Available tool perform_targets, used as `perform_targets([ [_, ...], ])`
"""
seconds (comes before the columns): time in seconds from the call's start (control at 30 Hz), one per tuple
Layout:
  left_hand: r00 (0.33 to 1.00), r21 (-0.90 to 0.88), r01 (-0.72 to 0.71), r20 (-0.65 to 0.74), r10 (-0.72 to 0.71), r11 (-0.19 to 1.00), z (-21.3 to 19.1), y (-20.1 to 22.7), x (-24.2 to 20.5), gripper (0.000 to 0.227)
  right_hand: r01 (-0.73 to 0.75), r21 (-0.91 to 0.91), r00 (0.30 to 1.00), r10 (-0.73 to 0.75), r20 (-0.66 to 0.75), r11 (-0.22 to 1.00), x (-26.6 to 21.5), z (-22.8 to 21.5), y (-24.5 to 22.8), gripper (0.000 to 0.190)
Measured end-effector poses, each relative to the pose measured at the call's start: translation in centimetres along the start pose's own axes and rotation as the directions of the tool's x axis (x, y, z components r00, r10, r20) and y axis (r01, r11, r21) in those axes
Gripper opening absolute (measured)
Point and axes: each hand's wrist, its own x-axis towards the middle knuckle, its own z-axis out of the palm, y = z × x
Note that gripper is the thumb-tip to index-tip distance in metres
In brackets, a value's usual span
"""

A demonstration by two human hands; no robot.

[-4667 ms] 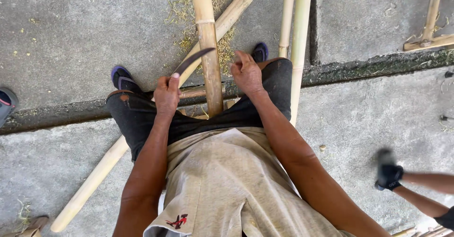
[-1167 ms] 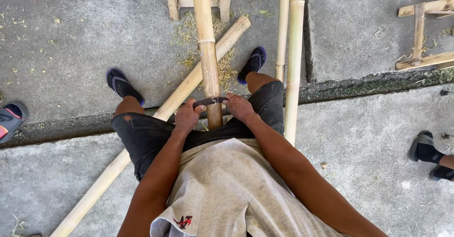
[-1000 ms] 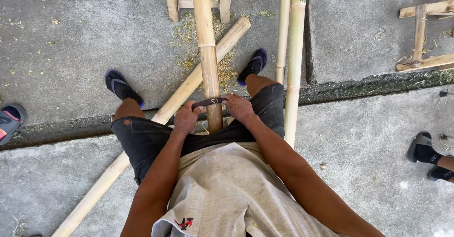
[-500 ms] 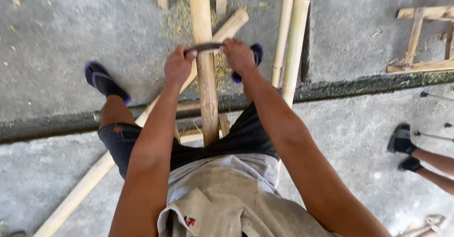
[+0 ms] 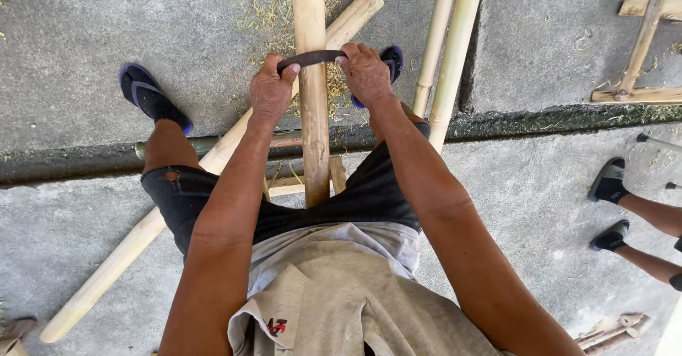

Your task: The person is using a curved hand tool to shave and smooth the surface of bamboo poles.

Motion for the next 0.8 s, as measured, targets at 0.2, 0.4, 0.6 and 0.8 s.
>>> perform_targets([
  [0.2, 0.999, 0.02, -0.042, 0.009, 0.041, 0.999, -0.2, 0.1, -0.5, 0.027, 0.04, 0.055, 0.986, -0.03, -0.165, 0.998, -1.2, 3.5, 1.2, 0.022],
  [0.4, 0.997, 0.081, -0.072, -0.006, 0.073, 0.994, 0.0, -0.4, 0.3, 0.028, 0.005, 0.075, 0.982, 0.009, -0.191, 0.997, -1.4, 3.1, 0.4, 0.023],
  [0.6, 0.999, 0.077, 0.014, 0.042, -0.018, 0.997, -0.9, 0.5, -2.2, 0.025, 0.011, 0.09, 0.984, 0.006, -0.178, 0.996, -3.3, 3.5, -0.1, 0.023],
  [0.8, 0.989, 0.121, 0.069, 0.122, -0.084, 0.99, -1.8, 1.4, -3.6, 0.025, -0.049, 0.087, 0.995, 0.057, -0.087, 0.995, -4.6, 3.8, -0.3, 0.024],
])
